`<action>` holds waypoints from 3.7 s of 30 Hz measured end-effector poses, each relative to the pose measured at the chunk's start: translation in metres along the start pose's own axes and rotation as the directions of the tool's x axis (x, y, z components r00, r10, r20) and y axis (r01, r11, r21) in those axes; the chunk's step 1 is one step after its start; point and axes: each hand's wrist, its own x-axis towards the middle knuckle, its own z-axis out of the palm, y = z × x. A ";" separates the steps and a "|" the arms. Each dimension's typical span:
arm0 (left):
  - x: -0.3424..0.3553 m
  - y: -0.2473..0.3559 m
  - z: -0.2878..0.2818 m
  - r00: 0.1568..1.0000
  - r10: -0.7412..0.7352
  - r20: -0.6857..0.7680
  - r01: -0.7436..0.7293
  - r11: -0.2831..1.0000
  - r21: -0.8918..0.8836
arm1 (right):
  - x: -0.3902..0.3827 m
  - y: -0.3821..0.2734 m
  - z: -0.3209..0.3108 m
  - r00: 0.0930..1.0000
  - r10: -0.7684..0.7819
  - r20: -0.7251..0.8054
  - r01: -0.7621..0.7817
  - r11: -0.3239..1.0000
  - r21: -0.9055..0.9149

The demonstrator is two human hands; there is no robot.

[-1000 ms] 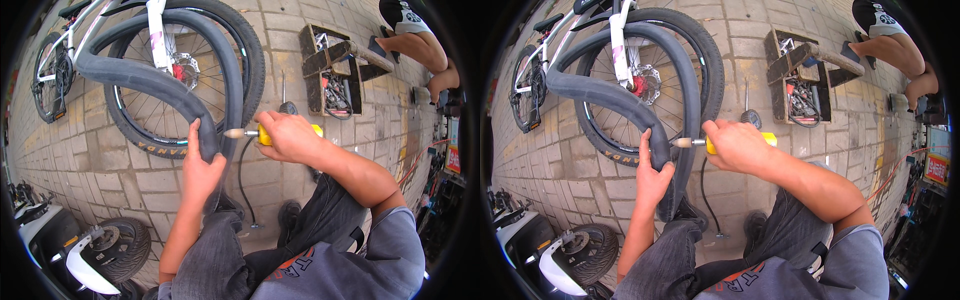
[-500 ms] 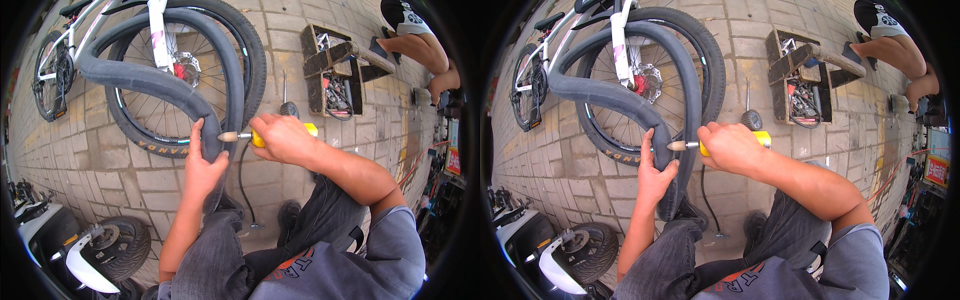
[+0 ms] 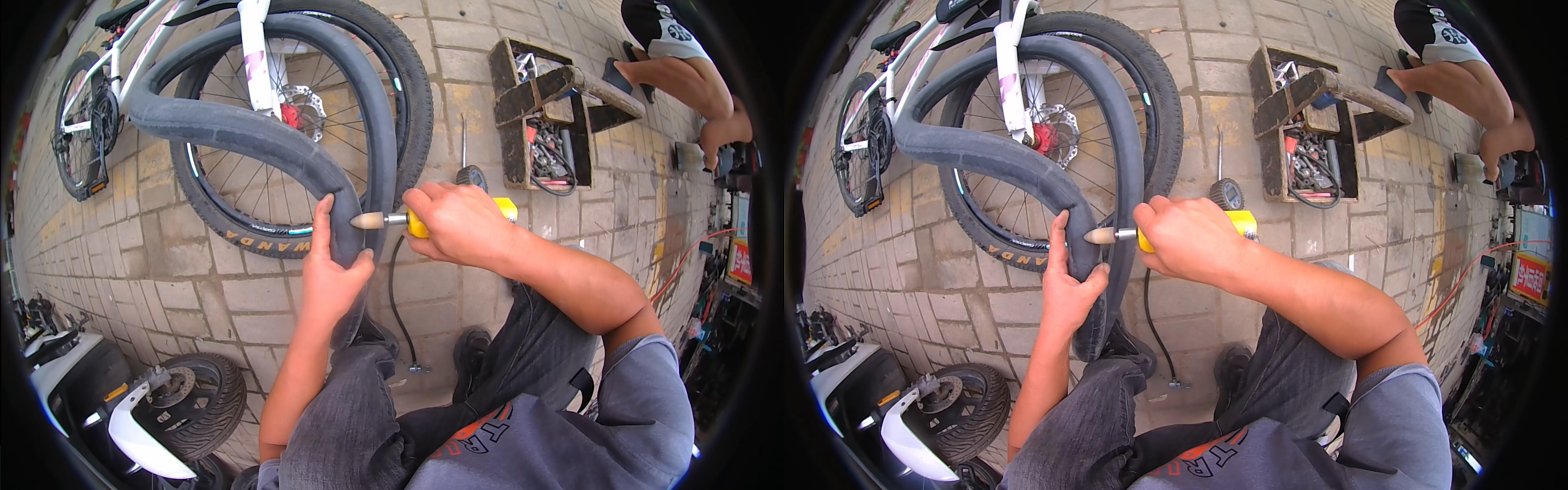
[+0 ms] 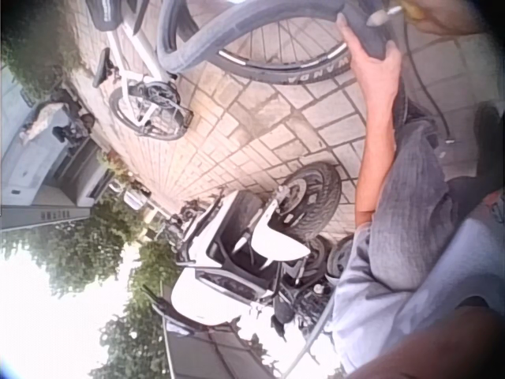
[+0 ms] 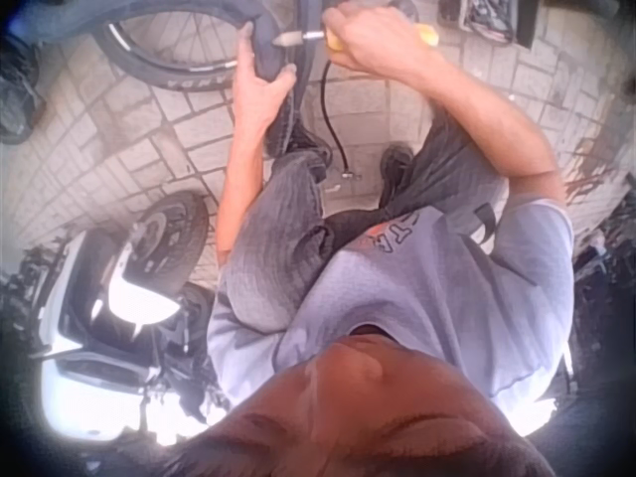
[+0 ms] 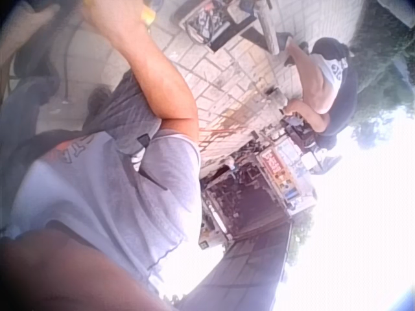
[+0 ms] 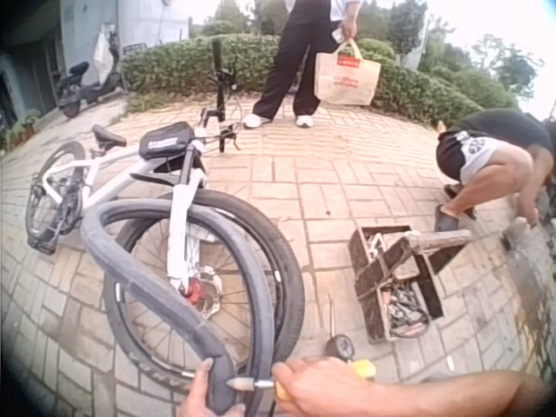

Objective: The person roughens a bicycle inner tube with a rotary tool, applies glue, and presses a patch onto the tube. The person then uses a metal clamp to secure the patch.

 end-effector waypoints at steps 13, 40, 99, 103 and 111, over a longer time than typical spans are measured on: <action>0.000 -0.004 0.000 0.999 0.045 -0.015 -0.044 0.998 0.035 | -0.001 -0.002 -0.002 1.000 -0.013 -0.006 0.013 0.999 -0.031; -0.001 -0.007 -0.005 0.999 0.038 0.006 -0.037 0.998 -0.055 | -0.003 -0.005 -0.001 0.999 -0.037 -0.029 0.037 0.999 -0.026; 0.005 -0.014 -0.006 0.997 0.072 0.017 -0.071 0.996 -0.045 | -0.007 -0.004 0.005 0.996 -0.058 0.062 0.059 0.998 -0.019; 0.005 -0.013 -0.005 0.998 0.058 0.018 -0.057 0.996 -0.072 | -0.007 -0.005 0.005 0.996 -0.049 0.079 0.051 0.998 -0.025; 0.005 -0.011 -0.002 0.999 0.040 -0.025 -0.041 0.997 -0.067 | -0.005 -0.006 0.003 0.995 -0.067 0.076 0.068 0.998 -0.011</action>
